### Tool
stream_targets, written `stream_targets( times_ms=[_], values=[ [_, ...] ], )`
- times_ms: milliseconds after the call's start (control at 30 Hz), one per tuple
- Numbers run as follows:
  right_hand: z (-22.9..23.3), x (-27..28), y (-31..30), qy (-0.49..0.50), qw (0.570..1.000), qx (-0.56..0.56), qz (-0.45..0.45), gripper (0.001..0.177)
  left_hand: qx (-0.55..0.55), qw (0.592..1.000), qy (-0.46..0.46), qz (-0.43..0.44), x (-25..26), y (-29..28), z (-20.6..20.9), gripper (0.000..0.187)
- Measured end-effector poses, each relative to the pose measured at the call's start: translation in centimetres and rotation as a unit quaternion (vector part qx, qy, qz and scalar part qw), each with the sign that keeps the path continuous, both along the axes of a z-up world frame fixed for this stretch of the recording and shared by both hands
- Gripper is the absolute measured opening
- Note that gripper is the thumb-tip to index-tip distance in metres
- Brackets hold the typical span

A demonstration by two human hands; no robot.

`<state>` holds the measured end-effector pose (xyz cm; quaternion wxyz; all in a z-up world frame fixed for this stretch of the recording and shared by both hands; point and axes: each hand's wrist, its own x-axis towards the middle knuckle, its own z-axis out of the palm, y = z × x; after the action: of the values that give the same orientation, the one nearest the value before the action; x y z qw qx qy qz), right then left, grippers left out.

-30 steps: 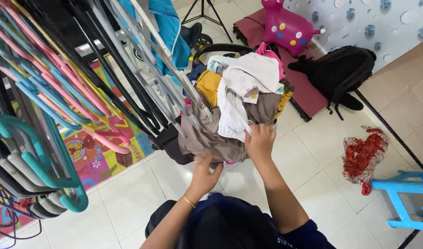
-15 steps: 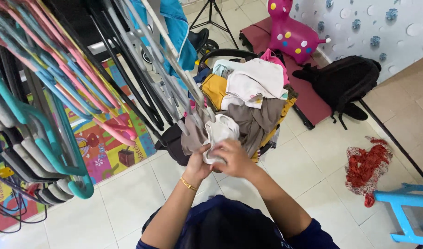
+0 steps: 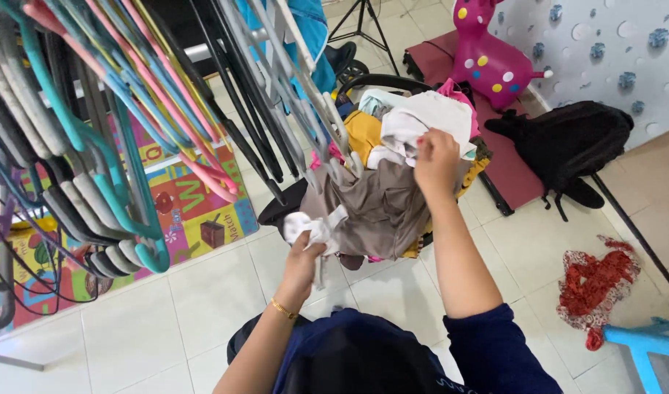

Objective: The person takes several small clothing items from a pile on a chair, places each on a hanger, and hangs them on a metal drying rack. Items handled include a white cloth, a brown garment, a yellow garment, and a pink garment. The person uses hangers and clips to secure the items to the rack.

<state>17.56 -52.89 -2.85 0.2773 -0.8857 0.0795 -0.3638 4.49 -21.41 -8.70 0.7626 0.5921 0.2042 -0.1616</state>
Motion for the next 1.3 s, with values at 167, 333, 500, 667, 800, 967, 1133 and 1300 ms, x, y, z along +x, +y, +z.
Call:
stream_targets(
  times_ms=[167, 333, 500, 667, 800, 967, 1133, 1300],
  values=[
    [-0.1, 1.7, -1.3, -0.145, 0.856, 0.482, 0.118, 0.013, 0.013, 0.998, -0.037, 0.038, -1.5, 2.0, 2.4, 0.023],
    [5.9, -1.8, 1.0, -0.164, 0.505, 0.799, 0.28, 0.025, 0.024, 0.992, -0.088, 0.085, -2.4, 2.7, 0.4, 0.024],
    [8.4, -7.1, 5.2, -0.069, 0.433, 0.816, 0.376, 0.022, 0.249, 0.95, -0.188, 0.005, -2.3, 2.7, 2.6, 0.024],
    [6.5, -13.9, 10.7, 0.044, 0.327, 0.814, 0.479, 0.021, 0.321, 0.922, -0.211, -0.041, -3.8, 1.5, 7.0, 0.074],
    [2.9, -14.5, 12.0, 0.147, 0.286, 0.795, 0.514, 0.025, 0.337, 0.897, -0.286, 0.004, -4.2, 2.7, 9.0, 0.068],
    [3.5, -13.6, 10.3, 0.127, 0.437, 0.754, 0.473, 0.023, 0.355, 0.86, -0.363, 0.054, -5.1, 4.7, 10.5, 0.061],
    [0.3, -12.8, 9.7, 0.064, 0.538, 0.739, 0.4, 0.015, 0.378, 0.812, -0.43, 0.113, -5.9, 8.1, 9.2, 0.056],
    [-4.0, -11.9, 13.7, 0.128, 0.888, 0.373, 0.235, 0.044, 0.49, 0.776, -0.393, 0.059, -6.4, 12.0, 4.0, 0.014]
  ],
)
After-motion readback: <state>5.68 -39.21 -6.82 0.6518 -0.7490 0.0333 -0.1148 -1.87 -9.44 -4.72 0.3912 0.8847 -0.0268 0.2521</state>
